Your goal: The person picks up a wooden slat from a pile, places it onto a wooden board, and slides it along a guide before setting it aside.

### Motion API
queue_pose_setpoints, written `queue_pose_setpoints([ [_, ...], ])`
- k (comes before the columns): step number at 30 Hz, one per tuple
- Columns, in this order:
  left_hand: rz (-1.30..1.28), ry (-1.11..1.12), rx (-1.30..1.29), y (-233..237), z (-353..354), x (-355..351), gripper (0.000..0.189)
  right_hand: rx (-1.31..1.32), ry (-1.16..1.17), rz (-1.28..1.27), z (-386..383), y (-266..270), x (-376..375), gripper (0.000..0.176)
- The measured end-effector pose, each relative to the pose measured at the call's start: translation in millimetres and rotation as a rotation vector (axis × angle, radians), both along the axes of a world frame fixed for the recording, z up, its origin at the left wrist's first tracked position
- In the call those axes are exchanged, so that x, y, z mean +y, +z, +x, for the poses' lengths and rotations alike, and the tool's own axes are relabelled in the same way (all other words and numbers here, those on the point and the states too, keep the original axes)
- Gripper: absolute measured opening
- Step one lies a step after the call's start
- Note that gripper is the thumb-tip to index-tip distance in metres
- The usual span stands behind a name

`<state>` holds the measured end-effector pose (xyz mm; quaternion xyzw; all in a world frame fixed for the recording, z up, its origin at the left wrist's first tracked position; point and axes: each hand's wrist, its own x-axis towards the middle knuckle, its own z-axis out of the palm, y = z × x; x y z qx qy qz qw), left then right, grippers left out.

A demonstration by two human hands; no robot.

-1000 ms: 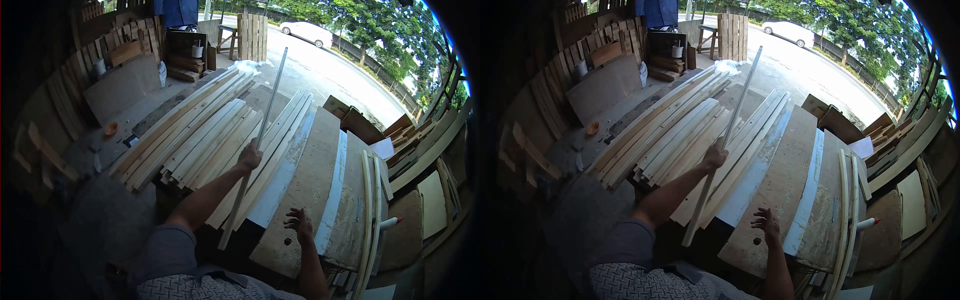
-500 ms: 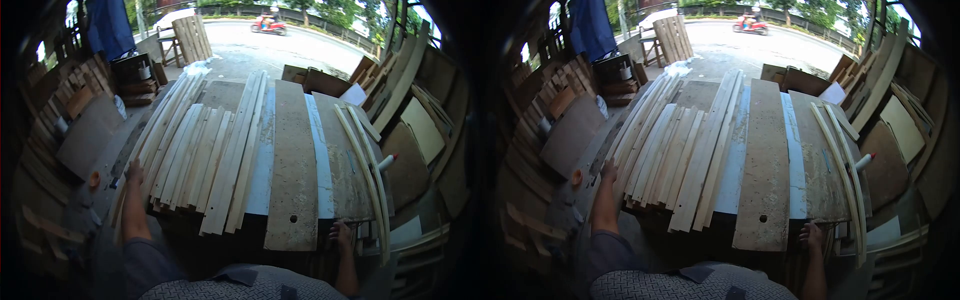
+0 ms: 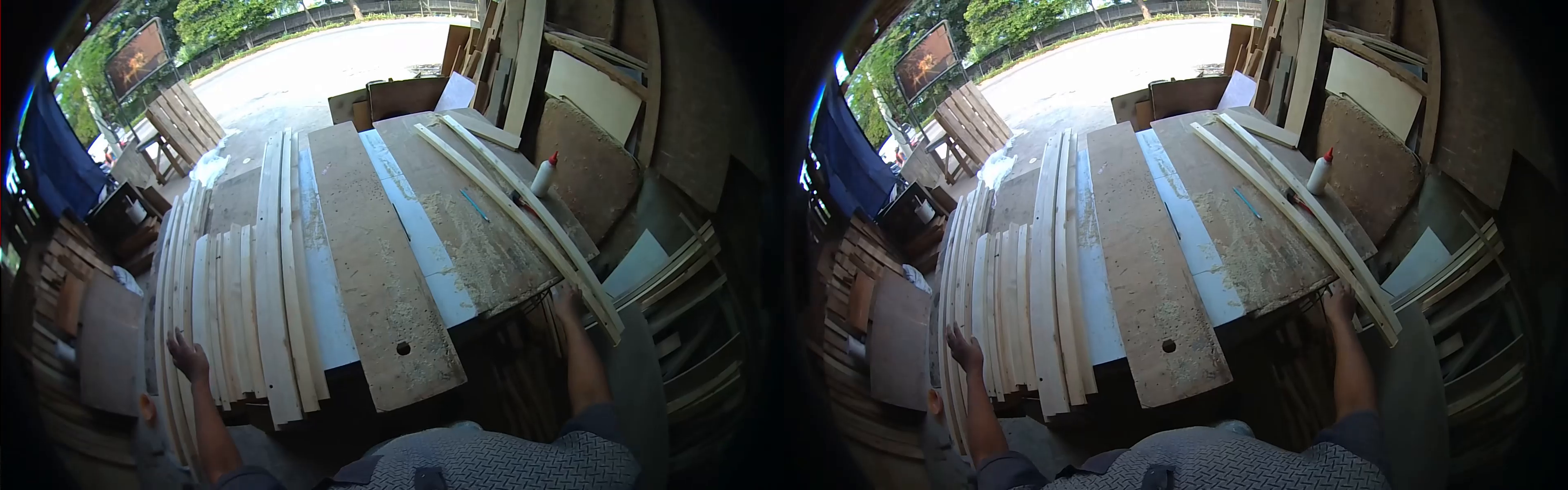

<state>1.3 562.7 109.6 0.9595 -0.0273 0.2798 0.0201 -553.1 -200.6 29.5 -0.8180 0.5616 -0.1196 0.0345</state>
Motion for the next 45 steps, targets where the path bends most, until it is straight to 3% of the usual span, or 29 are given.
queue_pose_setpoints([
  [7, -0.117, -0.221, 0.029, 33, -54, -83, 0.062, 0.348, -0.125, 0.061, -29, -26, -87, 0.055],
  [11, -0.149, -0.371, 0.012, 47, -65, -124, 0.053, 0.349, -0.064, 0.082, -42, -36, -116, 0.057],
  [14, -0.226, -0.488, 0.064, 50, -76, -166, 0.047, 0.314, 0.129, 0.142, -59, -22, -122, 0.055],
  [16, -0.279, -0.535, 0.097, 50, -86, -197, 0.044, 0.035, 0.272, 0.249, -70, -26, -125, 0.048],
  [18, -0.351, -0.631, 0.125, 45, -96, -227, 0.043, -0.007, 0.274, 0.333, -64, -4, -98, 0.046],
  [20, -0.375, -0.687, 0.162, 38, -106, -255, 0.043, -0.205, 0.138, 0.578, -50, 24, -56, 0.042],
  [21, -0.402, -0.733, 0.189, 35, -113, -270, 0.042, -0.257, 0.195, 0.474, -38, 53, -15, 0.036],
  [22, -0.429, -0.778, 0.215, 32, -120, -284, 0.041, -0.364, 0.436, 0.192, -50, -10, -34, 0.032],
  [23, -0.446, -0.824, 0.24, 30, -130, -299, 0.04, -0.475, 0.231, 0.636, -42, 13, 0, 0.028],
  [24, -0.464, -0.869, 0.263, 27, -139, -314, 0.04, -0.528, 0.189, 0.786, -33, 43, 43, 0.025],
  [26, -0.47, -0.996, 0.3, 12, -154, -344, 0.039, -0.652, 0.156, 1.031, -30, 50, 92, 0.023],
  [30, -0.442, -1.225, 0.456, -10, -199, -405, 0.04, -0.751, 0.135, 1.261, -31, 47, 172, 0.024],
  [34, -0.2, -1.349, 0.599, -26, -235, -457, 0.051, -0.734, 0.121, 1.322, -27, 46, 232, 0.025],
  [39, -0.097, -1.268, 0.655, -52, -249, -506, 0.06, -0.721, 0.12, 1.356, -22, 45, 268, 0.025],
  [45, -0.048, -1.17, 0.801, -53, -241, -517, 0.067, -0.704, 0.095, 1.339, -6, 41, 281, 0.024],
])
